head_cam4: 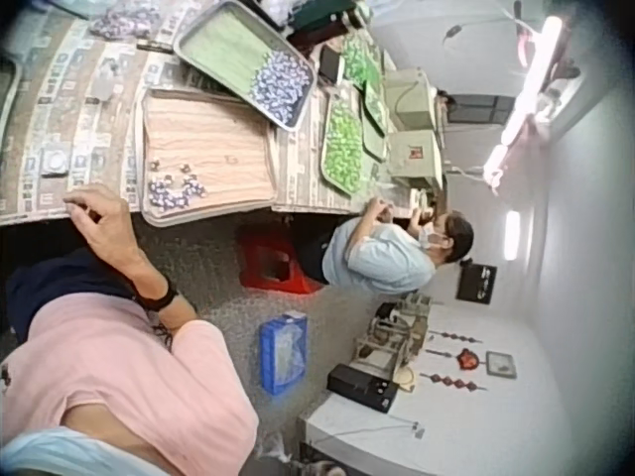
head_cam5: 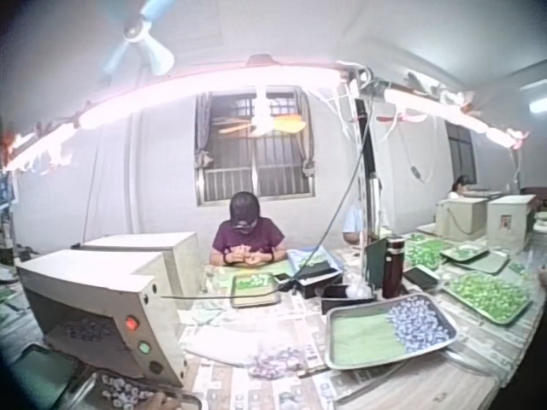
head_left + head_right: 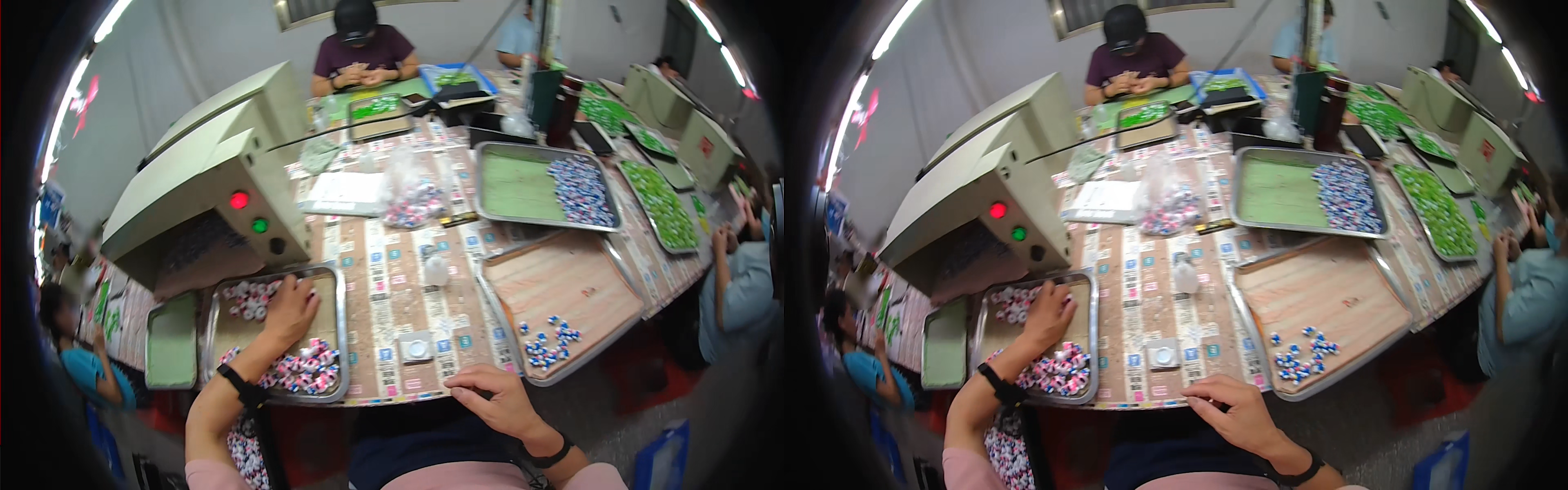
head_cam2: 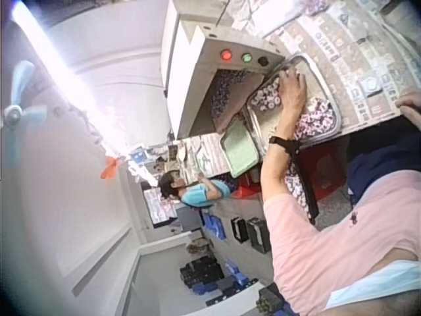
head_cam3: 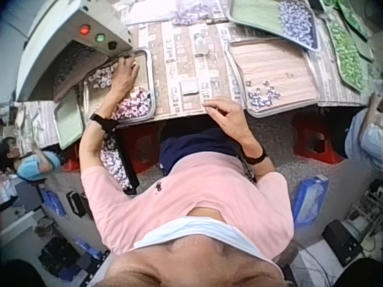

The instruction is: The person repeatedly picks up small white cylindrical objects and blue patterned pieces from trays on a table. They insert the blue pieces into the white cylinders and place the assembled items into a metal tray. The process is repetitive and performed by hand without tools.

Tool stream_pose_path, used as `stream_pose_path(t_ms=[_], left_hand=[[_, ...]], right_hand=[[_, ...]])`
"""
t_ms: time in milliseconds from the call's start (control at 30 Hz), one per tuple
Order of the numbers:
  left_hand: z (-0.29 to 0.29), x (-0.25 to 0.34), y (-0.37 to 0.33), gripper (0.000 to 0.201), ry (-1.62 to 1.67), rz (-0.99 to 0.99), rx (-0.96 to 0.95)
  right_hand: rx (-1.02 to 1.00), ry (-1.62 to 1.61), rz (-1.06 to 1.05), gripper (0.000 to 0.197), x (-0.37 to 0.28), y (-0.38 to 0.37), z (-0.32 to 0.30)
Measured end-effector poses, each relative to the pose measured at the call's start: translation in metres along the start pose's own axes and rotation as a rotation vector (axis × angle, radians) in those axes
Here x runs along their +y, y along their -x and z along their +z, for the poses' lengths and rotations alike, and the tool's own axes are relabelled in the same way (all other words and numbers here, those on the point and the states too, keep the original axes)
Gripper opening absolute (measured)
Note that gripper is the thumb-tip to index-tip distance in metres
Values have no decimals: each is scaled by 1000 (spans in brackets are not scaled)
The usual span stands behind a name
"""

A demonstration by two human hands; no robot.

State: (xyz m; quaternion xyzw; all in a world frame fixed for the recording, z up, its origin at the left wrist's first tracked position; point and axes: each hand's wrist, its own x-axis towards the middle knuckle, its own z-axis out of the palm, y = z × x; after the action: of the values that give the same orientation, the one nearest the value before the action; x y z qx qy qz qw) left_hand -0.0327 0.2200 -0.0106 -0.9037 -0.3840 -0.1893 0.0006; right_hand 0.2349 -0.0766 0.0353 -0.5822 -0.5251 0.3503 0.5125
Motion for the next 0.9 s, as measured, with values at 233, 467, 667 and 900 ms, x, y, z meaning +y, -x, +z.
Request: stream_pose_path(t_ms=[233,467,667,900], left_hand=[[-4,-8,0,26,82,-20,-49],[2,-23,-22,20,217,-196,-80],[4,-31,-23,11,793,-505,-99],[-47,-19,14,25,2253,-914,-79]], right_hand=[[334,299,-4,16,1,7,-61],[358,715,-77,15,28,-11,-96],[244,766,-10,14,45,-32,-86],[399,368,-2,19,35,-33,-77]])
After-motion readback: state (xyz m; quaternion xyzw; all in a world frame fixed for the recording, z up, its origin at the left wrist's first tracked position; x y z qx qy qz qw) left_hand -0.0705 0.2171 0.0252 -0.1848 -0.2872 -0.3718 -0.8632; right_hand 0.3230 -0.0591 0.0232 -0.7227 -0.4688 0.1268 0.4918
